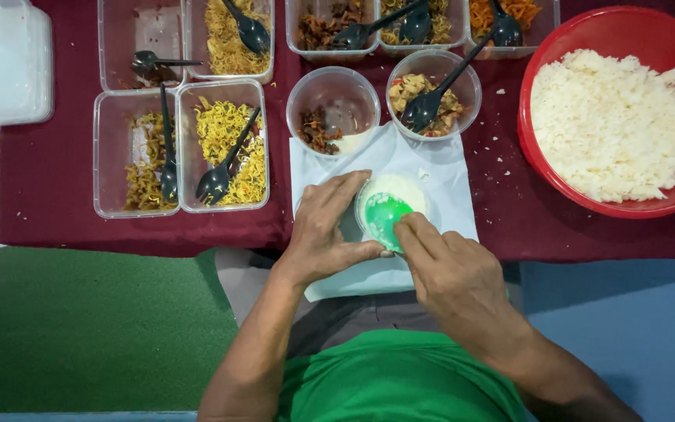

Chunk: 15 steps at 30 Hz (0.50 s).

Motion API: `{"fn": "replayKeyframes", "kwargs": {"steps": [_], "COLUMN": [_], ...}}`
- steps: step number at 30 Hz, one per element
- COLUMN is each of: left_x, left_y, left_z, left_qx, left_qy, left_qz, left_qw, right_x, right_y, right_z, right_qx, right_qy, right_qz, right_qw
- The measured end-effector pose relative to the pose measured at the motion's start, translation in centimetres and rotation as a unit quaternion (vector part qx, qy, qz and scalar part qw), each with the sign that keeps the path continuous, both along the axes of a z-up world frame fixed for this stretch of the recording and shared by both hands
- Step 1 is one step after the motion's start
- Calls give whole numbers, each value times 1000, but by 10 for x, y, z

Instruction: Pressing and compacting rice into a small circular mold using a green spatula

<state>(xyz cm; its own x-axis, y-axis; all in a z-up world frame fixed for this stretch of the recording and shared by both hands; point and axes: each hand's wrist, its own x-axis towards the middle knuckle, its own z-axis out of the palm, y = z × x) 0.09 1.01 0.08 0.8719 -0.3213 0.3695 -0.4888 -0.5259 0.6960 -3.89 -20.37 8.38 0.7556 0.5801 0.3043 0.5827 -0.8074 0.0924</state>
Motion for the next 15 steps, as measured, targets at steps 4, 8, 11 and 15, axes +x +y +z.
{"fn": "replayKeyframes", "kwargs": {"steps": [4, 8, 11, 15], "left_x": [0, 0, 0, 1], "left_y": [-1, -2, -2, -3], "left_z": [2, 1, 1, 1], "left_qx": [-1, -12, -16, 1], "left_qy": [5, -20, -23, -15], "left_qz": [-1, 3, 3, 8], "left_qw": [1000, 1000, 1000, 1000], "right_x": [2, 6, 11, 17], "right_y": [0, 0, -2, -2], "right_z": [1, 8, 7, 9], "right_qx": [-10, -41, -37, -72], "right_qy": [2, -9, 5, 1], "right_qz": [2, -8, -16, -24], "right_qw": [1000, 999, 999, 997]}}
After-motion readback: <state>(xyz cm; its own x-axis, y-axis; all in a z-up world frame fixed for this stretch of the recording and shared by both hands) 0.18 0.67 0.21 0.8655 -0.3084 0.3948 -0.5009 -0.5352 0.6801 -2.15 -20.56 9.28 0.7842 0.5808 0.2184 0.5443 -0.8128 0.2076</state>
